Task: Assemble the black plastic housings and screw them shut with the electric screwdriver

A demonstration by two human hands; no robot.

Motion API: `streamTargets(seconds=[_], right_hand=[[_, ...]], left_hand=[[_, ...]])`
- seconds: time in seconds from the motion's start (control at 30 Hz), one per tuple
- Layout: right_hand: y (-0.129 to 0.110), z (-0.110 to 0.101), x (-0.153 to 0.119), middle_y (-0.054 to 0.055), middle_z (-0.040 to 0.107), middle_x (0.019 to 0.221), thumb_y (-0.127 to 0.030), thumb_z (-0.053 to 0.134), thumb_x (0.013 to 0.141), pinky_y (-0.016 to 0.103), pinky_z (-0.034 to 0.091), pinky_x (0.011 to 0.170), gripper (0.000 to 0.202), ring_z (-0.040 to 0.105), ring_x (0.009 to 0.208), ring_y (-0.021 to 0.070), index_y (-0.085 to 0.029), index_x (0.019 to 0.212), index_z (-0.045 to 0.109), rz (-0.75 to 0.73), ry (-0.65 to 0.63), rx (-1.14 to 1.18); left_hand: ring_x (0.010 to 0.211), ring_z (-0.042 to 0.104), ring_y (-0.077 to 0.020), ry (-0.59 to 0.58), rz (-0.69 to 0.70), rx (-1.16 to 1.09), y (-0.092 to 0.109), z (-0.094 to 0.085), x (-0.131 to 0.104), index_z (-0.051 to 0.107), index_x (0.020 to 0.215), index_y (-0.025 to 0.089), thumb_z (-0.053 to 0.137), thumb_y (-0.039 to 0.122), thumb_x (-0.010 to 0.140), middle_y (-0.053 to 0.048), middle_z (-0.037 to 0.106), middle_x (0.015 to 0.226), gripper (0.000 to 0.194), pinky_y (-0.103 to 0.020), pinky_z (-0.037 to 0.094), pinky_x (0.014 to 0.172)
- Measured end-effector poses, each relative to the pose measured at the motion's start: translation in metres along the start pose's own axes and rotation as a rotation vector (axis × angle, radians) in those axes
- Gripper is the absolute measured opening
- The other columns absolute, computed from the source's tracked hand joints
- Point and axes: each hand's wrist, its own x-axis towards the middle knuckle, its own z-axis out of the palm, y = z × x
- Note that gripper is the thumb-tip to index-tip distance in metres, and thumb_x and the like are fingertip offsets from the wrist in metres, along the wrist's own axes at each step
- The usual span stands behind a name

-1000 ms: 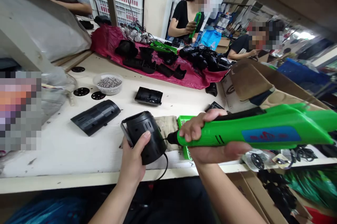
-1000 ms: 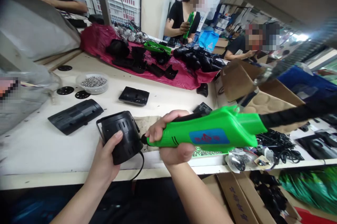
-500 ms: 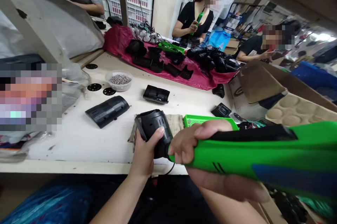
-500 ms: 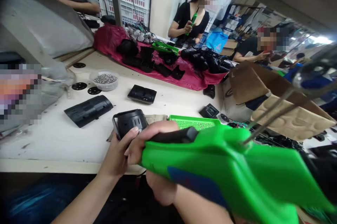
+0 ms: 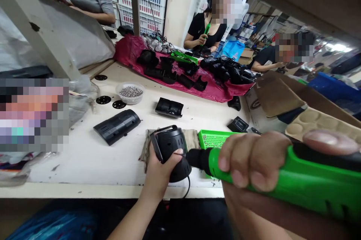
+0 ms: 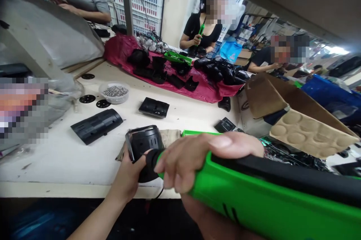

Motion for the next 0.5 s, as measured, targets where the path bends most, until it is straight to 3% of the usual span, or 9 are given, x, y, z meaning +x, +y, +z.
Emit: streamTargets(seconds=[0.1, 0.17, 0.27, 0.37, 0.5], right_hand=[[0.006, 0.02, 0.008, -0.005, 0.062, 0.053, -0.027, 0.063, 0.089, 0.036, 0.054, 0.048, 0.005, 0.059, 0.042, 0.0183, -0.03, 0.086, 0.064, 0.086, 0.235, -0.057], [0.015, 0.033, 0.009, -0.005, 0.06, 0.052, -0.028, 0.061, 0.09, 0.036, 0.053, 0.048, 0.006, 0.057, 0.043, 0.0179, -0.03, 0.085, 0.063, 0.108, 0.299, -0.034], [0.029, 0.041, 0.01, -0.005, 0.059, 0.053, -0.045, 0.063, 0.087, 0.034, 0.053, 0.047, 0.016, 0.055, 0.043, 0.0165, -0.029, 0.086, 0.064, 0.082, 0.249, -0.017], [0.046, 0.039, 0.014, -0.005, 0.056, 0.051, -0.064, 0.069, 0.075, 0.033, 0.053, 0.045, 0.037, 0.055, 0.042, 0.0157, -0.028, 0.082, 0.065, 0.077, 0.189, 0.006], [0.064, 0.034, 0.022, -0.007, 0.053, 0.049, -0.075, 0.068, 0.065, 0.028, 0.047, 0.038, 0.051, 0.049, 0.036, 0.0128, -0.026, 0.079, 0.063, 0.047, 0.267, 0.149]], left_hand=[[0.118, 0.057, -0.0289, 0.016, 0.054, 0.023, -0.002, 0.001, 0.0, 0.047, 0.132, 0.028, 0.079, 0.04, 0.062, -0.006, 0.062, 0.125, 0.078, -0.043, 0.041, 0.102], [0.121, 0.055, -0.0297, 0.026, 0.066, 0.036, -0.001, 0.003, 0.0, 0.05, 0.13, 0.027, 0.078, 0.04, 0.063, -0.007, 0.061, 0.127, 0.075, -0.044, 0.038, 0.106], [0.121, 0.056, -0.0304, 0.048, 0.102, 0.043, 0.002, 0.004, -0.001, 0.053, 0.126, 0.025, 0.079, 0.035, 0.061, -0.007, 0.064, 0.123, 0.071, -0.043, 0.039, 0.106], [0.123, 0.055, -0.0303, 0.043, 0.102, 0.046, 0.003, 0.004, 0.002, 0.053, 0.125, 0.024, 0.081, 0.036, 0.061, -0.007, 0.065, 0.123, 0.07, -0.043, 0.038, 0.107], [0.122, 0.056, -0.0318, 0.062, 0.0, 0.018, 0.0, -0.002, 0.007, 0.052, 0.127, 0.027, 0.082, 0.041, 0.063, -0.009, 0.064, 0.124, 0.072, -0.049, 0.036, 0.108]])
